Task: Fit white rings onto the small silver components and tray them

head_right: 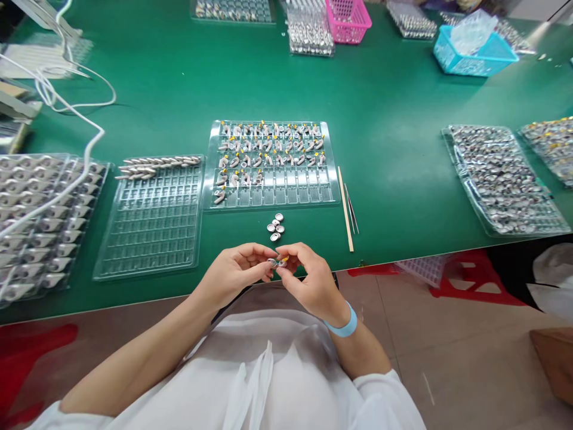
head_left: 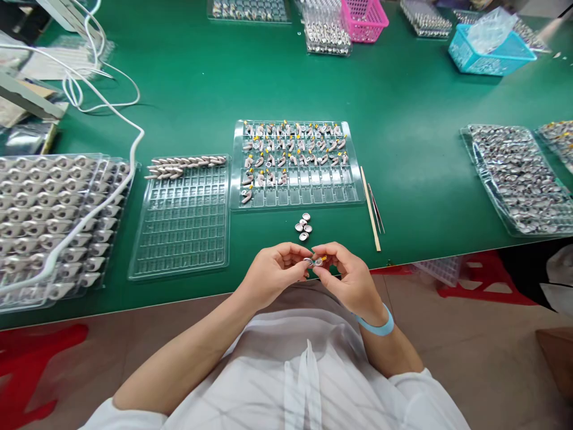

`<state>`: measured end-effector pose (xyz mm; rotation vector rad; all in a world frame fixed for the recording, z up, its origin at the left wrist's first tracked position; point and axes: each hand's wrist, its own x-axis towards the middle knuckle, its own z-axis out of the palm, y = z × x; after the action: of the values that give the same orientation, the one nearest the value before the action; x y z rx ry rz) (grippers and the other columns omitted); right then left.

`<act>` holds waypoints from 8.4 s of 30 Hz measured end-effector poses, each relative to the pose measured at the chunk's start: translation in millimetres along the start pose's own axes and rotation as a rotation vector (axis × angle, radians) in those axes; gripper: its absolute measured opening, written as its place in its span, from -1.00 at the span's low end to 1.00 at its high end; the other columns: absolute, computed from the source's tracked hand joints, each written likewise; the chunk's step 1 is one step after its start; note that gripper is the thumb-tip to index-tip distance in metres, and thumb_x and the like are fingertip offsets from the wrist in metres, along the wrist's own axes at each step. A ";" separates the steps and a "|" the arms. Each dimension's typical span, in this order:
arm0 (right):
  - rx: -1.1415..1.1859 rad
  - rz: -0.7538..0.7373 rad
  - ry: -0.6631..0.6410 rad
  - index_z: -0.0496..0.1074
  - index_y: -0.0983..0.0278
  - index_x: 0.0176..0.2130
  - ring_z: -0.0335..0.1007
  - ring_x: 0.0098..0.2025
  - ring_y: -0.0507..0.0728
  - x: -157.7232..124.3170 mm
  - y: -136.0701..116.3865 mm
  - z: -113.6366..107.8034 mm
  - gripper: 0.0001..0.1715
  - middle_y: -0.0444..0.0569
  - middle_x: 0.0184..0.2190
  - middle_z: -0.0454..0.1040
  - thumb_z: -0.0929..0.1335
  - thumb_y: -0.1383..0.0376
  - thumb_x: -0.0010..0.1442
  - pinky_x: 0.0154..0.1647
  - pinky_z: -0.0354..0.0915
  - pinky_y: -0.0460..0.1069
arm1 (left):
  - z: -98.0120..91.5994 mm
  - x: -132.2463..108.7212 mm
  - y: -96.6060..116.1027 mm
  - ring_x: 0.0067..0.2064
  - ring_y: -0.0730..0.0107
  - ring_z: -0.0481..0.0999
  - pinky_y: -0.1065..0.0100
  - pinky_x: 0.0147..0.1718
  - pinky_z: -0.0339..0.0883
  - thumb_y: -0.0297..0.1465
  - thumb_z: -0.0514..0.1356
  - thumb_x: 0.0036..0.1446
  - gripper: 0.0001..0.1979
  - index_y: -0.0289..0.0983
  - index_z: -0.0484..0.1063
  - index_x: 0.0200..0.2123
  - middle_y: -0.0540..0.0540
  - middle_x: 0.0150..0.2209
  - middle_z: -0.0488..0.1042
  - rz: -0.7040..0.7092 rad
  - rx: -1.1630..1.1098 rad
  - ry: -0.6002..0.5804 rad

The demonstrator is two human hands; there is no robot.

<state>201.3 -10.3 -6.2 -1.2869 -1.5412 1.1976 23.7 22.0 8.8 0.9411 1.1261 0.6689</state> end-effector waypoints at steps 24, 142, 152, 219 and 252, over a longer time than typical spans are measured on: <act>-0.048 -0.127 0.069 0.49 0.14 -0.04 0.44 -0.26 0.06 -3.2 6.9 5.2 -0.71 -0.05 -0.23 0.52 0.34 0.38 0.26 -0.26 0.41 -0.03 | -2.7 -4.0 -2.9 -0.49 0.52 0.47 0.49 -0.49 0.43 -0.41 0.36 -0.06 -0.86 -0.36 0.56 -0.38 -0.01 -0.51 0.52 -0.009 -0.067 0.011; 0.027 -0.132 0.190 0.46 0.19 -0.26 0.39 -0.28 0.08 -13.5 3.6 7.2 -0.90 -0.08 -0.33 0.45 0.36 0.39 0.22 -0.29 0.33 -0.02 | 14.4 -6.9 -19.3 -0.32 0.33 0.60 0.39 -0.30 0.49 -0.41 0.27 0.11 -0.85 -0.26 0.61 -0.25 -0.12 -0.31 0.64 0.455 0.421 0.191; 0.060 -0.088 0.173 0.46 0.21 -0.29 0.36 -0.33 0.07 -11.0 4.9 3.9 -0.95 -0.09 -0.38 0.44 0.37 0.37 0.21 -0.32 0.31 -0.02 | 6.0 -7.3 -18.2 -0.22 0.24 0.64 0.29 -0.20 0.55 -0.37 0.28 0.11 -0.75 -0.25 0.60 -0.13 -0.11 -0.23 0.65 0.209 0.172 -0.017; -0.095 -0.026 0.208 0.33 0.23 -0.39 0.22 -0.54 -0.03 -8.0 1.1 17.2 -0.92 -0.17 -0.50 0.34 0.33 0.38 0.14 -0.57 0.18 -0.11 | 23.7 -9.5 -17.9 -0.39 0.33 0.57 0.41 -0.40 0.45 -0.44 0.26 -0.09 -0.92 -0.31 0.54 -0.44 -0.09 -0.44 0.60 0.195 0.125 0.201; -0.120 -0.093 0.075 0.36 0.22 -0.32 0.26 -0.47 0.00 1.0 -4.3 5.5 -0.95 -0.15 -0.46 0.38 0.30 0.36 0.21 -0.47 0.23 -0.07 | 10.3 -2.7 -2.9 -0.45 0.42 0.51 0.41 -0.42 0.45 -0.42 0.33 -0.06 -0.89 -0.34 0.50 -0.44 -0.02 -0.50 0.53 0.065 -0.071 0.076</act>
<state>194.8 -10.4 -3.4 -1.3078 -1.6201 1.0003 32.6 15.5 8.9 0.9013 1.1348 0.7983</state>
